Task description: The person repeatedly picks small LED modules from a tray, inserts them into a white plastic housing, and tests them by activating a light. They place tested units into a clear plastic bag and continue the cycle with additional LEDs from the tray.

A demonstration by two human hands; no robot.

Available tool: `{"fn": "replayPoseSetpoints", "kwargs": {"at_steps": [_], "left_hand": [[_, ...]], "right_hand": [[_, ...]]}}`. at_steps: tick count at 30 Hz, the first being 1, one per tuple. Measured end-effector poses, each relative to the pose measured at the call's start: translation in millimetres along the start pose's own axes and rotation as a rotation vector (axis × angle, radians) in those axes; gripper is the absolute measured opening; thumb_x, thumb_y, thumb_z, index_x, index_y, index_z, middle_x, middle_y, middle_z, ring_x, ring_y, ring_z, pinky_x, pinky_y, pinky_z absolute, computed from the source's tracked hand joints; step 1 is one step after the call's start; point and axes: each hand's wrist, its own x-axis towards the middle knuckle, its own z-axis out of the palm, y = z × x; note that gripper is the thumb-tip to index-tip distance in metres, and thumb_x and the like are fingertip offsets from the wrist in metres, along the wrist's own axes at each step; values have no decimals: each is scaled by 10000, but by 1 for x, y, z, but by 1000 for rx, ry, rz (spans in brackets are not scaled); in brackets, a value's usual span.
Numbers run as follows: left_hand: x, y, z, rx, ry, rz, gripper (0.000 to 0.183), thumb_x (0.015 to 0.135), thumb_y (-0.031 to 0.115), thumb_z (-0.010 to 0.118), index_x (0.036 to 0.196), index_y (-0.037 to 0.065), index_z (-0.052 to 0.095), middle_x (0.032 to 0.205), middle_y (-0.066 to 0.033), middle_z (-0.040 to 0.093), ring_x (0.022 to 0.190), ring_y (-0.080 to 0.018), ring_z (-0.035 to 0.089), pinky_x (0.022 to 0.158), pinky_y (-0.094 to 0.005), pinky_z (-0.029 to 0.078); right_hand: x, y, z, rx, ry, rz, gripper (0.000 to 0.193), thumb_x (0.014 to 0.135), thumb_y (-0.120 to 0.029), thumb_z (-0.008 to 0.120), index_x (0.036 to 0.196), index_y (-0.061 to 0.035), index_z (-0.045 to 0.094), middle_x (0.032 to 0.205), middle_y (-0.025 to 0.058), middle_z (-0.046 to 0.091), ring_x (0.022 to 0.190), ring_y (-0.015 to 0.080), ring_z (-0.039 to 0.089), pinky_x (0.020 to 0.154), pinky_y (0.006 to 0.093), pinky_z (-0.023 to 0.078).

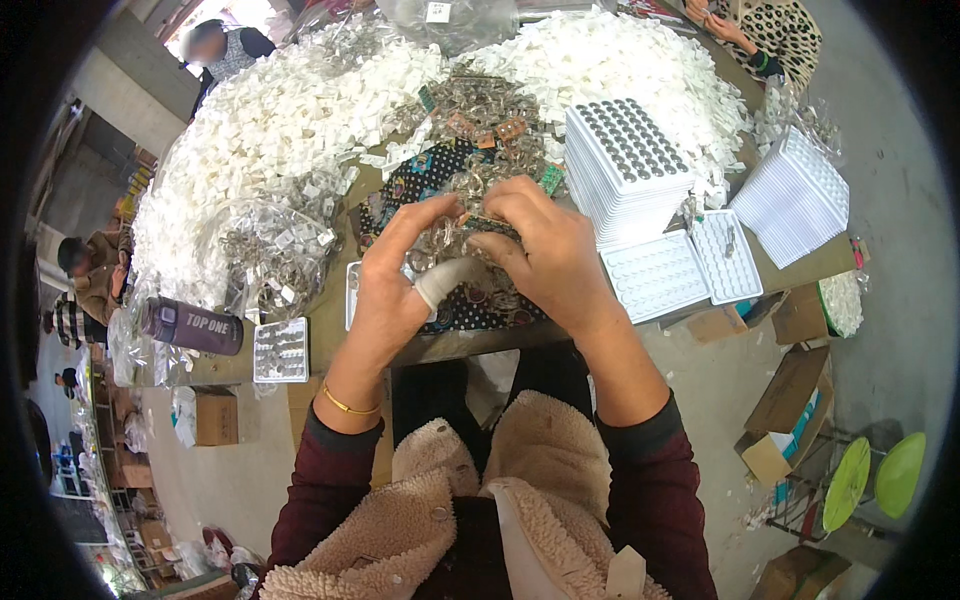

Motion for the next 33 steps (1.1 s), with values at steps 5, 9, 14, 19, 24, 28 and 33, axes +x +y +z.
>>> {"fn": "replayPoseSetpoints", "kwargs": {"at_steps": [5, 9, 14, 19, 24, 28, 33], "left_hand": [[-13, -8, 7, -484, 49, -311, 469, 864, 140, 773, 1287, 19, 611, 1080, -64, 631, 1000, -155, 631, 807, -282, 506], [-20, -13, 1, -1046, 77, -616, 404, 929, 155, 716, 1284, -12, 619, 1085, -67, 655, 899, -173, 630, 794, -314, 524], [-28, -15, 3, -1063, 15, -587, 365, 933, 116, 699, 1264, -21, 628, 1129, -118, 666, 885, -152, 649, 747, -285, 545], [-30, -20, -1, -892, 116, -683, 291, 915, 38, 681, 1201, -15, 664, 1138, -100, 671, 925, -151, 653, 795, -288, 544], [-25, -1, -16, -395, 49, -278, 245, 896, -7, 644, 1138, -34, 669, 1265, -142, 632, 1160, -213, 598, 997, -341, 464], [-18, 26, -23, -78, 270, 10, 363, 891, 39, 654, 1251, -8, 640, 1318, -134, 620, 1251, -283, 563, 1073, -399, 416], [-6, 45, -14, 147, 184, 122, 280, 769, 73, 748, 1035, 14, 683, 968, -102, 685, 1030, -307, 633, 899, -424, 453]], "right_hand": [[-13, 9, 5, 163, 63, 98, 239, 810, -26, 765, 989, 30, 617, 958, 149, 657, 827, 295, 663, 704, 353, 527], [-17, 13, 8, 154, 84, 123, 262, 818, -11, 757, 1043, 33, 631, 978, 162, 661, 857, 282, 668, 732, 354, 529], [-19, 8, 14, 201, 197, 283, 393, 842, -2, 733, 1222, 14, 634, 1053, 139, 682, 901, 228, 667, 770, 339, 530], [-17, 9, 5, 222, 95, 171, 372, 888, 26, 670, 1259, 11, 632, 1051, 103, 662, 889, 173, 622, 786, 293, 513], [-18, -2, 2, 324, 105, 173, 343, 911, -28, 642, 1253, -14, 644, 1042, 134, 668, 894, 257, 636, 789, 321, 505], [-17, -13, -2, 274, 19, 76, 395, 892, -10, 627, 1285, -48, 639, 1077, 159, 661, 907, 303, 639, 790, 330, 508], [-14, -30, 0, 295, 76, -68, 420, 831, 50, 661, 1246, -12, 645, 1100, 170, 655, 933, 312, 645, 807, 353, 522]]}}
